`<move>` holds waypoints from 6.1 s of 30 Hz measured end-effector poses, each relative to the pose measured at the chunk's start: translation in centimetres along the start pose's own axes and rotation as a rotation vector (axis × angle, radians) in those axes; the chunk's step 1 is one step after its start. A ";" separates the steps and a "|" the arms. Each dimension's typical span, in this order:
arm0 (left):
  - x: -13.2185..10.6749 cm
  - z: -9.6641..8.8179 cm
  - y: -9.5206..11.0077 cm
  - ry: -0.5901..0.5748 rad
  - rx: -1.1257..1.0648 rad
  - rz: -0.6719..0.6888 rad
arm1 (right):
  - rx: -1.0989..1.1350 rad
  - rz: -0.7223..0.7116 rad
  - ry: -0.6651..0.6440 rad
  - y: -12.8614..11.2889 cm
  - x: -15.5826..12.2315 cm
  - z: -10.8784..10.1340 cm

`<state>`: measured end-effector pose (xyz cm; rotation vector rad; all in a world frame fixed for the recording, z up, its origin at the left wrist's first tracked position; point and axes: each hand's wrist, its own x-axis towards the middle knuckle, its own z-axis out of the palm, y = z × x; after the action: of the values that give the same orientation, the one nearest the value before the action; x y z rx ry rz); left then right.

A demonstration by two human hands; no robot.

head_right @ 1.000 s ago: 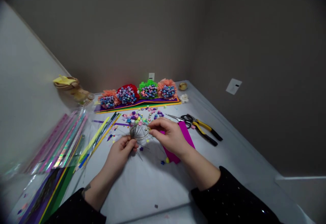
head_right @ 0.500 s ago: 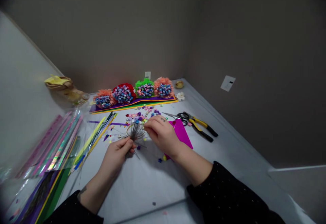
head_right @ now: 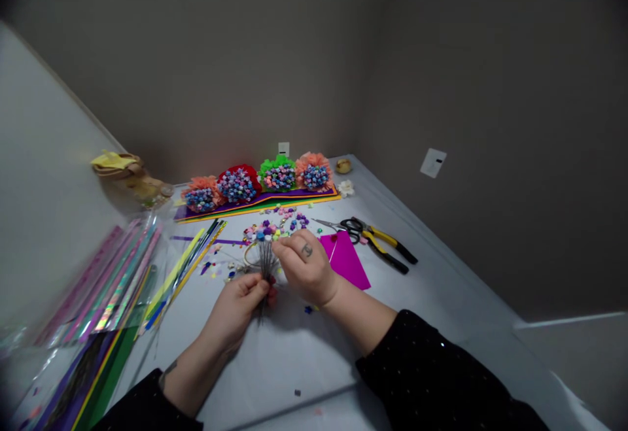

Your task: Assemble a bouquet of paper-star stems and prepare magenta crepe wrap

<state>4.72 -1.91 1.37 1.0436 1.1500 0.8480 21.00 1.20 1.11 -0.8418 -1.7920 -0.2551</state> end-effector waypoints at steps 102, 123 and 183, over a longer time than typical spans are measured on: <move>0.1 -1.5 1.2 -0.038 -0.369 0.057 | 1.045 1.266 -0.171 -0.7 1.6 1.2; 0.2 -1.1 0.6 -0.041 -0.094 0.115 | 0.885 1.168 -0.236 -1.2 1.0 1.5; 1.1 -1.6 -0.3 0.014 -0.226 -0.083 | 1.144 1.178 -0.437 -1.4 1.5 0.6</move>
<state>3.39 -0.63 0.59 0.8008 1.0740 0.8975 19.38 1.16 2.49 -0.9247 -1.1703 1.6365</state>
